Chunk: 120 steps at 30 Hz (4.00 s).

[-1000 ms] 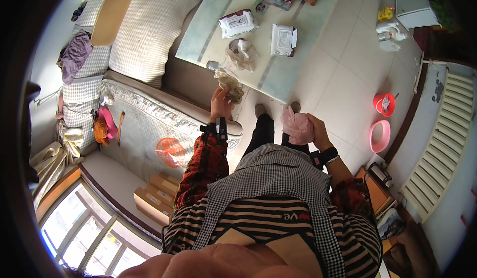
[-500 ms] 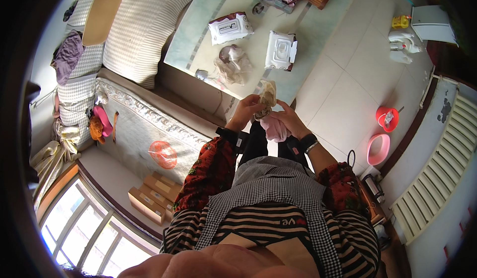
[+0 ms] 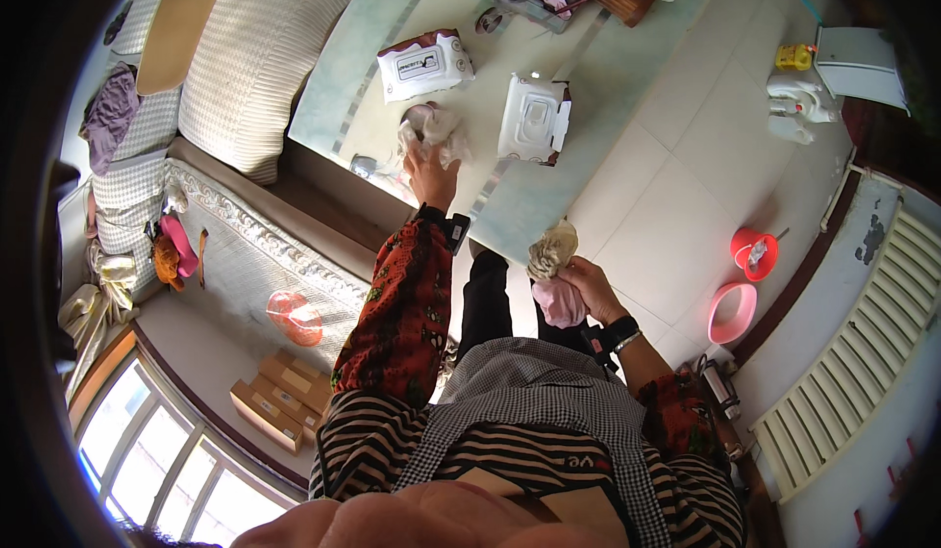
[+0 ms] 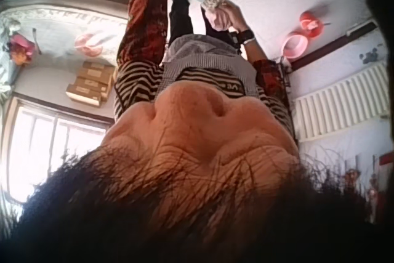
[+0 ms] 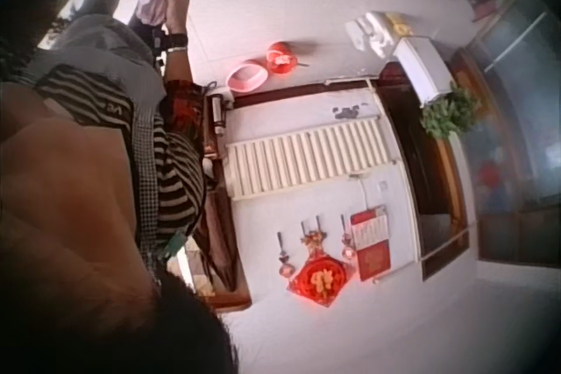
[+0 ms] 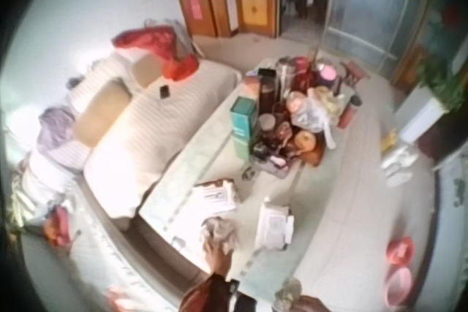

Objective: The person wipes a window frame and glass with a cloth, then moves to wipe a wall-mounted radiator and an electrical outlet strip. The person uses two cloths to clean the surfaces in a home setting.

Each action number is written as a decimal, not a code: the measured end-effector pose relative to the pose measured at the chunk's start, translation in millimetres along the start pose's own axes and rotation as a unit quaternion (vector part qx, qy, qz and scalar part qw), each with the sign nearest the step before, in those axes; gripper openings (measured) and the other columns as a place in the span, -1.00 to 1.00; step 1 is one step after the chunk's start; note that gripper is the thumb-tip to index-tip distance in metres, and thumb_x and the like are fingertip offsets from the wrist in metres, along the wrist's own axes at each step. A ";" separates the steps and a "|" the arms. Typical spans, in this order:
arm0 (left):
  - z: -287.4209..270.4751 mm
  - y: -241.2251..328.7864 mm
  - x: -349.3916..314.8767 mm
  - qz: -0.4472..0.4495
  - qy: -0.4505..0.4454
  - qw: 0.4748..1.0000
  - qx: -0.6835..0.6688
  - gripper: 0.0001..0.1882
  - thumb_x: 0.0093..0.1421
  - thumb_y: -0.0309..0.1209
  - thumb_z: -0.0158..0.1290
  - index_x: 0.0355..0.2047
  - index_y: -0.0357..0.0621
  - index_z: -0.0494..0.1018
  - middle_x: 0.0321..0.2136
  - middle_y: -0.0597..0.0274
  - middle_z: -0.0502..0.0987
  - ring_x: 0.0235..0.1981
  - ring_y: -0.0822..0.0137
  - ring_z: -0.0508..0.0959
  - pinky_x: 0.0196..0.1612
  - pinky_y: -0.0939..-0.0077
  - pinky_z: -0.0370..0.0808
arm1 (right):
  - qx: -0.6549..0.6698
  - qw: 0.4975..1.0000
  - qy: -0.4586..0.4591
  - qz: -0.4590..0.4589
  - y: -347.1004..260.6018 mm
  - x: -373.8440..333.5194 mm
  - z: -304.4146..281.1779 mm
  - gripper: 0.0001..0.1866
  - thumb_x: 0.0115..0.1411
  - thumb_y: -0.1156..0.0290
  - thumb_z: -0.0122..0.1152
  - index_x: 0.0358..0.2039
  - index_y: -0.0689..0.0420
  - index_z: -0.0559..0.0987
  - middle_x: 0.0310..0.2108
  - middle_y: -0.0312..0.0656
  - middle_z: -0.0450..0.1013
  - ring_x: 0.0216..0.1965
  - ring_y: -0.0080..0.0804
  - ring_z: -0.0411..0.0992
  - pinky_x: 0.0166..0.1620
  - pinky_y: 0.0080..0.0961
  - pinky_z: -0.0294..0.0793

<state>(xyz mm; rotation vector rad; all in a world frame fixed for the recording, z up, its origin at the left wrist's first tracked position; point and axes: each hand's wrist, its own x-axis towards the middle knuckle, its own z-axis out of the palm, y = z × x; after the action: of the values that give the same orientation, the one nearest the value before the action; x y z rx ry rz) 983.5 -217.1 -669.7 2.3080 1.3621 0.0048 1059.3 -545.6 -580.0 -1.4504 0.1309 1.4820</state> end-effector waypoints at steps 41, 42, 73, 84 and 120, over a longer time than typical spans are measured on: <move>-121.0 -31.7 -253.2 -0.112 -0.301 0.609 -0.725 -0.66 0.19 -0.42 0.14 -0.04 -0.23 0.44 -0.36 0.17 0.56 -0.37 0.33 0.55 -0.40 0.39 0.51 | 0.042 0.983 -0.058 -0.168 -46.2 -99.9 12.7 -0.67 0.33 0.39 0.13 0.05 0.27 0.52 -0.09 -0.22 0.55 -0.10 -0.50 0.50 0.04 -0.53 0.49; -126.7 -35.4 -254.5 -0.155 -0.323 0.474 -0.804 -0.69 0.24 -0.39 0.10 -0.03 -0.22 0.42 -0.39 0.20 0.54 -0.42 0.36 0.53 -0.48 0.39 0.49 | 0.045 0.980 -0.070 -0.179 -45.3 -104.1 17.1 -0.67 0.33 0.40 0.13 0.05 0.27 0.52 -0.10 -0.22 0.55 -0.10 -0.50 0.50 0.04 -0.53 0.50; -105.7 187.5 -312.8 0.147 -0.269 0.842 -0.445 -0.54 0.15 -0.48 0.10 0.10 -0.22 0.43 -0.09 0.21 0.58 -0.10 0.36 0.58 -0.04 0.46 0.54 | 0.056 0.963 -0.051 -0.260 -88.1 -195.1 -205.2 -0.78 0.34 0.41 0.03 -0.13 0.26 0.55 -0.22 -0.20 0.55 -0.20 -0.51 0.50 -0.07 -0.54 0.51; -74.4 283.7 -248.3 0.179 -0.333 0.830 -0.409 -0.58 0.25 -0.43 0.07 0.13 -0.21 0.39 -0.07 0.13 0.57 -0.08 0.18 0.60 -0.01 0.36 0.55 | 0.080 0.929 0.045 -0.359 -86.3 -218.8 -287.5 -0.70 0.34 0.42 0.00 -0.02 0.30 0.53 -0.10 -0.18 0.52 -0.08 -0.47 0.49 0.03 -0.51 0.48; 29.5 671.0 -276.0 0.062 -0.850 0.390 -0.348 -0.57 0.45 -0.11 -0.21 0.01 -0.21 0.40 -0.17 0.18 0.54 -0.18 0.23 0.58 -0.08 0.25 0.57 | 0.355 0.756 0.334 -0.436 -63.3 -350.8 -407.2 -0.77 0.29 0.44 0.15 -0.08 0.18 0.61 -0.16 -0.30 0.56 -0.12 -0.60 0.47 0.04 -0.57 0.47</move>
<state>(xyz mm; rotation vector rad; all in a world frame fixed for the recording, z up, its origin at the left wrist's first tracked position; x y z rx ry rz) 1405.5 -729.9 -375.9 0.5987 -0.1167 -1.1268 1298.1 -986.8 -376.8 -1.0633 0.3507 0.0486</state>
